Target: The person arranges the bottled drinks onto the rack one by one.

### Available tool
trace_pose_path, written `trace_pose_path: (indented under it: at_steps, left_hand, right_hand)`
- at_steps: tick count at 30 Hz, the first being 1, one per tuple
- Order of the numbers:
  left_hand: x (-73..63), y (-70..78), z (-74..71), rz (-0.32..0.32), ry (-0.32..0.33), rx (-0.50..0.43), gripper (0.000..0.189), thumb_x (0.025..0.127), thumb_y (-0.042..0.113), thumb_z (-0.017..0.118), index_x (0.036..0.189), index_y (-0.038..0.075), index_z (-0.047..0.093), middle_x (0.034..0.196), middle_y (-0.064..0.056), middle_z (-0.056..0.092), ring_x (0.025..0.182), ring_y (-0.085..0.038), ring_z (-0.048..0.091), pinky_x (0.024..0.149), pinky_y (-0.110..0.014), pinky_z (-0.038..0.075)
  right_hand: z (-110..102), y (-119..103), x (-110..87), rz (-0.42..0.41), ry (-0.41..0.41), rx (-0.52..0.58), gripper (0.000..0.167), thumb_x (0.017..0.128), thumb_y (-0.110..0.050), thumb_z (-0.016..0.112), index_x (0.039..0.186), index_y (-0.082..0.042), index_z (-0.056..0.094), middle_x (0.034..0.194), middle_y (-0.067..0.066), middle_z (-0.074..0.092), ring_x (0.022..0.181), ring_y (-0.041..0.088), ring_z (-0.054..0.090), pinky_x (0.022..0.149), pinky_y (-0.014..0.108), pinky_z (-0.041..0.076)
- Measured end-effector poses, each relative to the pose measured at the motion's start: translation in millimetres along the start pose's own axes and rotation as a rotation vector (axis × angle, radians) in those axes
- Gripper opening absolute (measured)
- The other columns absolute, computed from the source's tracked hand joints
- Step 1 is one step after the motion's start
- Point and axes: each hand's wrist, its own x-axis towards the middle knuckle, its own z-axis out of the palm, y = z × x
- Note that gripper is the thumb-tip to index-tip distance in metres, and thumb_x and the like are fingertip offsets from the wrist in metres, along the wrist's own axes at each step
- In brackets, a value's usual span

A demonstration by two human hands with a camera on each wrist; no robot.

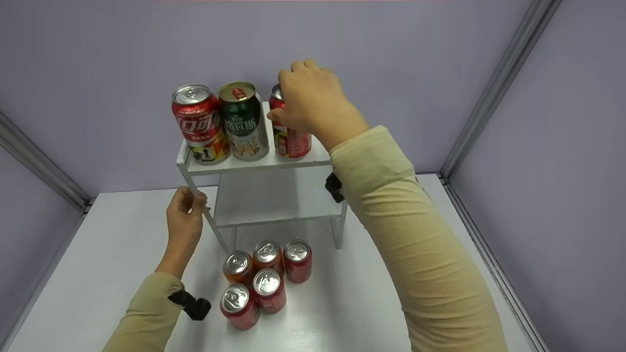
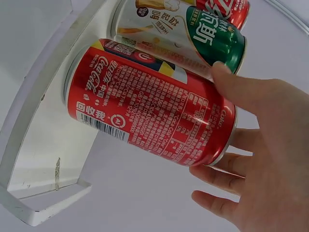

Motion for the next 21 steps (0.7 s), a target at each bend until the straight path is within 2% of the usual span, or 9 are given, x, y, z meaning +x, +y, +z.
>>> trace_pose_path:
  at_steps: [5, 12, 17, 21]
  left_hand:
    - [-0.1, -0.4, -1.0, 0.01, -0.003, -0.008, 0.012, 0.099, 0.012, 0.06, 0.098, 0.001, 0.053, 0.092, -0.008, 0.056, 0.094, -0.02, 0.057, 0.085, -0.034, 0.052]
    - [-0.3, -2.6, -1.0, 0.025, -0.007, -0.007, 0.02, 0.098, 0.02, 0.059, 0.098, 0.001, 0.054, 0.092, -0.007, 0.057, 0.091, -0.018, 0.057, 0.083, -0.032, 0.051]
    - [0.5, -1.6, -1.0, 0.031, -0.006, -0.014, 0.018, 0.099, 0.018, 0.059, 0.097, 0.001, 0.053, 0.09, -0.007, 0.056, 0.089, -0.018, 0.057, 0.082, -0.032, 0.051]
    - [0.5, -1.2, -1.3, 0.022, -0.006, -0.017, 0.011, 0.099, 0.01, 0.059, 0.097, 0.0, 0.054, 0.089, -0.008, 0.056, 0.089, -0.02, 0.057, 0.081, -0.032, 0.05]
  right_hand:
    - [1.7, -4.9, 2.3, -0.03, 0.001, 0.007, 0.061, 0.092, -0.028, 0.07, 0.142, -0.002, 0.048, 0.132, 0.017, 0.053, 0.124, 0.036, 0.044, 0.102, 0.055, 0.039]
    - [4.1, -5.3, 3.3, -0.094, 0.002, 0.075, 0.061, 0.084, -0.005, 0.063, 0.143, -0.005, 0.047, 0.14, 0.014, 0.051, 0.13, 0.033, 0.043, 0.105, 0.053, 0.037]
    - [4.6, -4.2, 3.2, -0.101, -0.011, 0.085, 0.064, 0.083, -0.003, 0.061, 0.145, -0.006, 0.044, 0.146, 0.014, 0.047, 0.135, 0.034, 0.04, 0.109, 0.054, 0.034]
    - [5.2, -1.6, 3.6, -0.116, 0.035, 0.058, 0.056, 0.093, -0.015, 0.061, 0.146, -0.009, 0.045, 0.147, 0.013, 0.047, 0.137, 0.035, 0.04, 0.11, 0.055, 0.031]
